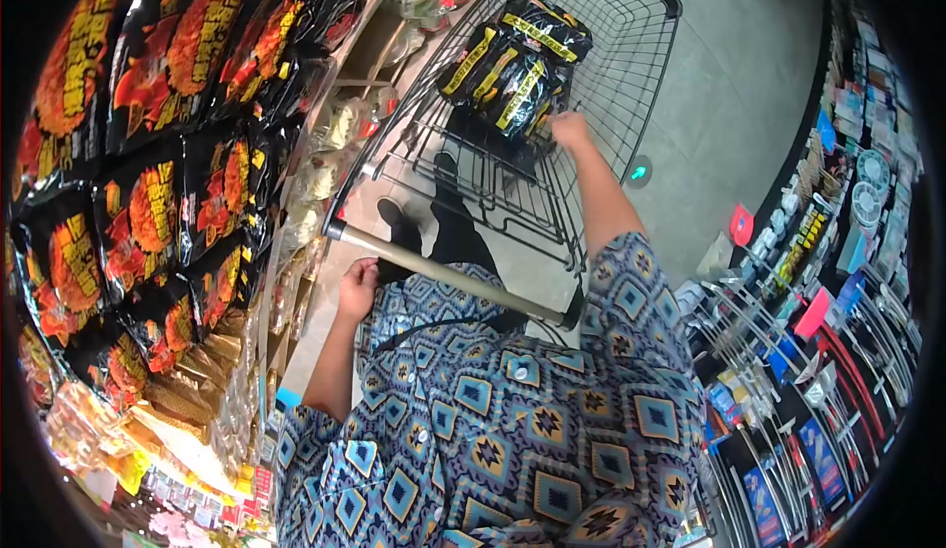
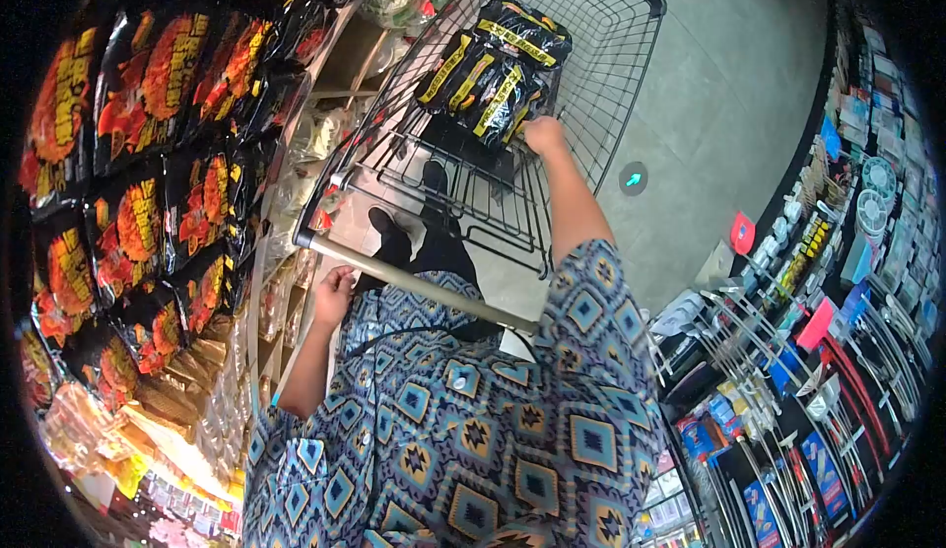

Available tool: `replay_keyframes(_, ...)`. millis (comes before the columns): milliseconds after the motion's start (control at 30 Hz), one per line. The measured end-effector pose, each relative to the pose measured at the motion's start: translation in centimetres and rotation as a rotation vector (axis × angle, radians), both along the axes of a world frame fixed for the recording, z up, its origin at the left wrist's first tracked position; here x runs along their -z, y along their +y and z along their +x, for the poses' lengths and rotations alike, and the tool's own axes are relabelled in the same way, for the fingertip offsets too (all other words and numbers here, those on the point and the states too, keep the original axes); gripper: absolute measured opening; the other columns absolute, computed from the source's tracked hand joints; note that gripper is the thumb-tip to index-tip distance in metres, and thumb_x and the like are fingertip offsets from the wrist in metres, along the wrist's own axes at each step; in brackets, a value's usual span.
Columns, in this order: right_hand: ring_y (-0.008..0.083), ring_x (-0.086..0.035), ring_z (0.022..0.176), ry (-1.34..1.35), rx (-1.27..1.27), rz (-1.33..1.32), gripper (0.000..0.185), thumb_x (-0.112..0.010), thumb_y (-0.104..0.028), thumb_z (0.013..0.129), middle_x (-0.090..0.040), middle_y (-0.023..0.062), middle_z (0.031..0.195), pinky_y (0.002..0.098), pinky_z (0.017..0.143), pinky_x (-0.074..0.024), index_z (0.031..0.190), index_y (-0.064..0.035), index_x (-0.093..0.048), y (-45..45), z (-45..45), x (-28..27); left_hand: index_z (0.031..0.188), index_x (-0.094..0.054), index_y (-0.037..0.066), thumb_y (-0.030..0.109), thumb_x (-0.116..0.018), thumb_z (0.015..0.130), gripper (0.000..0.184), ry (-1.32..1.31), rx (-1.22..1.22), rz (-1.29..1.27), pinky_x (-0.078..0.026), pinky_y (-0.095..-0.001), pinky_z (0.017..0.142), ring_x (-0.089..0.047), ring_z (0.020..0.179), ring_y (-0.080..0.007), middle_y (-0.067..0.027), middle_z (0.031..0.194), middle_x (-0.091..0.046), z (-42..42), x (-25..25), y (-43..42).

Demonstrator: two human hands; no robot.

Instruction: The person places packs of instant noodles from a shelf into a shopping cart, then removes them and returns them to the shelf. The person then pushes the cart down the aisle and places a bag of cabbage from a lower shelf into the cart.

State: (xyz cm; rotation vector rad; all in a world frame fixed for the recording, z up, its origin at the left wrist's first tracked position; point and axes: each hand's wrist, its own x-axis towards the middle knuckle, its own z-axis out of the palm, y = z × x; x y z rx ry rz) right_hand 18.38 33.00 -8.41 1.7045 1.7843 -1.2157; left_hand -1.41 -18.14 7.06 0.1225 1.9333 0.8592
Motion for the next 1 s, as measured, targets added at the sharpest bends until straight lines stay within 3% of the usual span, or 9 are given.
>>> replay_keyframes(100, 0.0422, -0.061, 0.108, 0.036, 0.262, 0.029, 0.048, -0.066, -0.028, 0.079, -0.063, 0.0291, 0.116, 0.0407, 0.093, -0.0478, 0.115, 0.0031, -0.064, 0.2, -1.2, 6.3, 0.112, -0.061, 0.006, 0.018, -0.056, 0.099, 0.019, -0.081, -0.171, -0.107, -0.046, -0.0215, 0.056, -0.054, 0.064, -0.0060, -0.0010, 0.084, -0.063, -1.5, -0.7, -2.0)
replay_keyframes(133, 0.0299, -0.064, 0.091, 0.092, 0.237, 0.099, 0.038, -0.068, -0.020, 0.083, -0.066, 0.0201, 0.105, 0.0386, 0.077, -0.0496, 0.110, 0.0049, -0.063, -0.1, -2.5, 5.0, 0.113, -0.061, 0.005, 0.020, -0.055, 0.100, 0.021, -0.102, -0.208, -0.145, -0.047, -0.0225, 0.058, -0.055, 0.065, -0.0073, -0.0022, 0.086, -0.064, -1.9, -1.1, -2.4)
replay_keyframes(233, 0.0348, -0.060, 0.111, 0.159, 0.257, 0.117, 0.058, -0.067, -0.016, 0.077, -0.062, 0.0242, 0.121, 0.0402, 0.090, -0.0481, 0.128, 0.0070, -0.053, -0.5, -4.0, 5.0, 0.113, -0.061, 0.003, 0.028, -0.056, 0.100, 0.029, -0.107, -0.229, -0.260, -0.048, -0.0247, 0.060, -0.057, 0.068, -0.0095, -0.0038, 0.090, -0.065, -2.4, -2.5, -5.6)
replay_keyframes(267, 0.0346, -0.063, 0.104, 0.166, 0.304, 0.133, 0.049, -0.065, -0.016, 0.076, -0.065, 0.0234, 0.112, 0.0403, 0.086, -0.0493, 0.118, 0.0098, -0.059, -1.0, -5.2, -0.5, 0.113, -0.061, 0.003, 0.032, -0.056, 0.100, 0.033, -0.103, -0.195, -0.285, -0.049, -0.0253, 0.060, -0.058, 0.069, -0.0106, -0.0046, 0.091, -0.065, -2.4, -3.1, -6.2)
replay_keyframes(367, 0.0266, -0.066, 0.083, 0.037, 0.019, 0.064, 0.029, -0.064, -0.021, 0.081, -0.069, 0.0170, 0.085, 0.0376, 0.074, -0.0490, 0.088, 0.0067, -0.068, 1.1, -2.7, 3.0, 0.116, -0.060, 0.004, 0.026, -0.052, 0.101, 0.027, -0.149, -0.137, -0.343, -0.050, -0.0257, 0.062, -0.059, 0.069, -0.0101, -0.0045, 0.089, -0.066, -2.1, -4.4, -7.1)
replay_keyframes(567, 0.0147, -0.058, 0.071, 0.374, -0.027, -0.024, 0.024, -0.063, -0.023, 0.088, -0.065, 0.0051, 0.076, 0.0304, 0.065, -0.0463, 0.093, -0.0006, -0.067, -0.3, -1.0, -4.2, 0.118, -0.060, 0.004, 0.022, -0.051, 0.101, 0.026, -0.213, -0.070, -0.332, -0.049, -0.0250, 0.067, -0.059, 0.074, -0.0089, -0.0030, 0.091, -0.066, -0.9, -5.4, -7.6)
replay_keyframes(600, 0.0316, -0.064, 0.079, 0.335, -0.054, 0.065, 0.028, -0.063, -0.030, 0.085, -0.068, 0.0171, 0.086, 0.0384, 0.075, -0.0501, 0.090, -0.0021, -0.066, -1.0, -1.4, -7.2, 0.117, -0.061, 0.004, 0.021, -0.052, 0.101, 0.025, -0.167, -0.003, -0.336, -0.048, -0.0243, 0.069, -0.058, 0.076, -0.0077, -0.0022, 0.091, -0.065, -0.5, -4.4, -8.8)
replay_keyframes(633, 0.0316, -0.064, 0.079, 0.343, -0.059, 0.076, 0.028, -0.063, -0.030, 0.085, -0.068, 0.0171, 0.086, 0.0384, 0.075, -0.0501, 0.090, -0.0021, -0.066, -1.4, -1.4, -8.2, 0.117, -0.061, 0.003, 0.020, -0.052, 0.101, 0.025, -0.123, 0.062, -0.343, -0.047, -0.0236, 0.071, -0.057, 0.078, -0.0065, -0.0013, 0.091, -0.065, -0.4, -4.3, -8.6)
replay_keyframes(1000, 0.0066, -0.053, 0.069, 0.915, 0.089, 0.093, 0.020, -0.059, -0.018, 0.098, -0.062, 0.0011, 0.084, 0.0218, 0.064, -0.0452, 0.105, 0.0005, -0.062, -7.2, -8.1, -20.8, 0.099, -0.070, -0.001, 0.043, -0.053, 0.099, 0.047, -0.033, -0.024, -0.234, -0.050, -0.0328, 0.081, -0.063, 0.084, -0.0182, -0.0128, 0.088, -0.071, 0.8, -1.0, -8.6)
